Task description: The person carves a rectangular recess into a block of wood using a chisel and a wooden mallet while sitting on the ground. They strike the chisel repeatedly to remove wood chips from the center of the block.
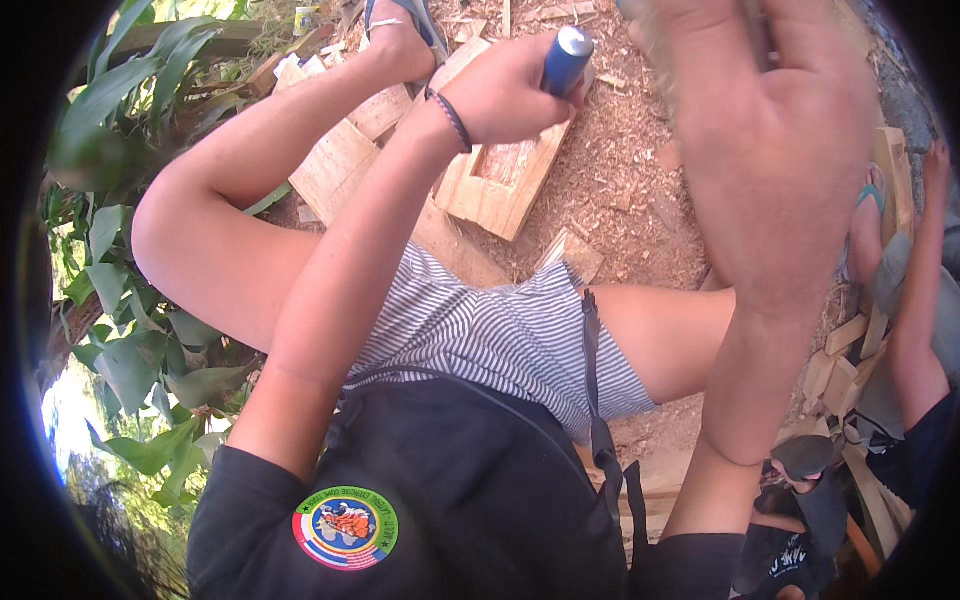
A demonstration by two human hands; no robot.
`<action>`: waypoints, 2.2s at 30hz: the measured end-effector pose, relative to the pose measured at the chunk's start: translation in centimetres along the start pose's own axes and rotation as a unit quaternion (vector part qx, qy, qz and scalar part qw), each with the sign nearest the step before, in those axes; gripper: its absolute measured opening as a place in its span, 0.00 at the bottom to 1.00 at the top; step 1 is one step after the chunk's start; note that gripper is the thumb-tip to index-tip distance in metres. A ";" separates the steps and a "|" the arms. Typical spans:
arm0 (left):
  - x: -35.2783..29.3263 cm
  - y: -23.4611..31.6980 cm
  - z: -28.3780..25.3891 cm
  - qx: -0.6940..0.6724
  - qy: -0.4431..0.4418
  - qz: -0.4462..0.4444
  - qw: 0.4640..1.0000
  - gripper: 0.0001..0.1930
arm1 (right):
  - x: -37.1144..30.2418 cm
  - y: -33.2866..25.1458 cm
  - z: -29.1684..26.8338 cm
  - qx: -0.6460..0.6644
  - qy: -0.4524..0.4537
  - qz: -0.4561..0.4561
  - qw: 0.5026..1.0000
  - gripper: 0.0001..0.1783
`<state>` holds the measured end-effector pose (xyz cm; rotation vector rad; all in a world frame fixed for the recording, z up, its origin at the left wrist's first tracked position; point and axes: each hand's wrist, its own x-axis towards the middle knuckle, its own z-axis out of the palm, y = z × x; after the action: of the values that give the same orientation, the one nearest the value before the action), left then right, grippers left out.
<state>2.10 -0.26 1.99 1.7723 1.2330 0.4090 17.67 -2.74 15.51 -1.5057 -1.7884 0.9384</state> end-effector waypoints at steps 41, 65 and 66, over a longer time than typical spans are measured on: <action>-2.0 -2.4 -2.6 -0.156 0.001 -0.027 0.987 0.07 | -0.7 0.8 -0.3 0.055 -0.027 -0.072 0.996 0.23; 0.7 -2.0 -2.3 -0.122 -0.018 -0.054 0.991 0.08 | -0.7 2.6 3.4 -0.178 0.007 -0.115 0.977 0.23; 1.0 -1.2 -3.2 -0.087 -0.022 -0.099 0.991 0.08 | 0.0 2.8 2.8 -0.176 -0.009 -0.099 0.979 0.23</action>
<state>-0.37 2.30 2.50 1.4891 1.2870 0.3490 16.88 -2.83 11.62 -1.4906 -2.1562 0.5580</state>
